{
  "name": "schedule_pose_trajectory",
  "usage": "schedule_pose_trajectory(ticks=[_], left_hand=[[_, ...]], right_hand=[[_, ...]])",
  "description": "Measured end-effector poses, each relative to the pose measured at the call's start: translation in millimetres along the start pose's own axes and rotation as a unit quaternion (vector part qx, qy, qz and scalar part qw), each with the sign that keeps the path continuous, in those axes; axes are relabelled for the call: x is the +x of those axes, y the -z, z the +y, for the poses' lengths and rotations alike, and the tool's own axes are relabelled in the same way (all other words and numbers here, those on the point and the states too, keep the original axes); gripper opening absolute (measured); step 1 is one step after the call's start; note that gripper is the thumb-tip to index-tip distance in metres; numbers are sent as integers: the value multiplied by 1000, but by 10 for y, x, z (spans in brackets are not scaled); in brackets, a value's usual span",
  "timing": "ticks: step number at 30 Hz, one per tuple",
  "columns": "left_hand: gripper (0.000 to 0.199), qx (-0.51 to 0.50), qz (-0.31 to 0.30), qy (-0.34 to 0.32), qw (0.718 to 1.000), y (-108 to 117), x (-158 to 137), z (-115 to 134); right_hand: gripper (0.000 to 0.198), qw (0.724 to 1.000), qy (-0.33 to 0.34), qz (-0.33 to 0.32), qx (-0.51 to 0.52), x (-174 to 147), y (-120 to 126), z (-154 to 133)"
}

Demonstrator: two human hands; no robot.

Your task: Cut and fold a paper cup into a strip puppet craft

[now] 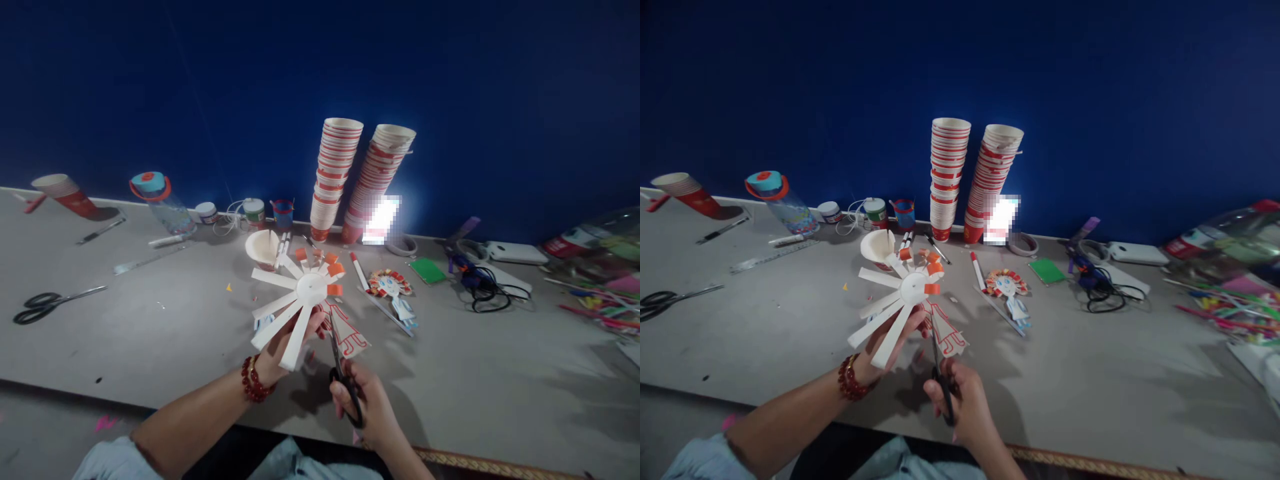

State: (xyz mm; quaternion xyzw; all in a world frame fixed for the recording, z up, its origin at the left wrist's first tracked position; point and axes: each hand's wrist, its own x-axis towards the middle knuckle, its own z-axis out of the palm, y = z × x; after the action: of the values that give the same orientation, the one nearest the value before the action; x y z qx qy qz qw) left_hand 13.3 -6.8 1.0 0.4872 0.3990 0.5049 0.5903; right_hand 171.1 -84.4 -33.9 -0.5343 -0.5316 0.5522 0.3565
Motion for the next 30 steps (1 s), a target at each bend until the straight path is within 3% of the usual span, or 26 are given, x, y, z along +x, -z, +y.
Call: schedule_pose_trajectory(ticks=[9,15,22,30], left_hand=[[21,-44,9,8,999,-39,19,-8],[22,29,12,15,999,-28,20,42],[23,47,-2,6,999,-27,23,22],[25,72,-7,15,997,-84,24,278]], right_hand=[[59,1000,-13,-10,-18,-6,52,-78],[60,999,-32,-12,-18,-10,69,-95],[67,994,-80,-81,4,-142,174,-149],[66,989,-105,-107,-13,-203,326,-179]])
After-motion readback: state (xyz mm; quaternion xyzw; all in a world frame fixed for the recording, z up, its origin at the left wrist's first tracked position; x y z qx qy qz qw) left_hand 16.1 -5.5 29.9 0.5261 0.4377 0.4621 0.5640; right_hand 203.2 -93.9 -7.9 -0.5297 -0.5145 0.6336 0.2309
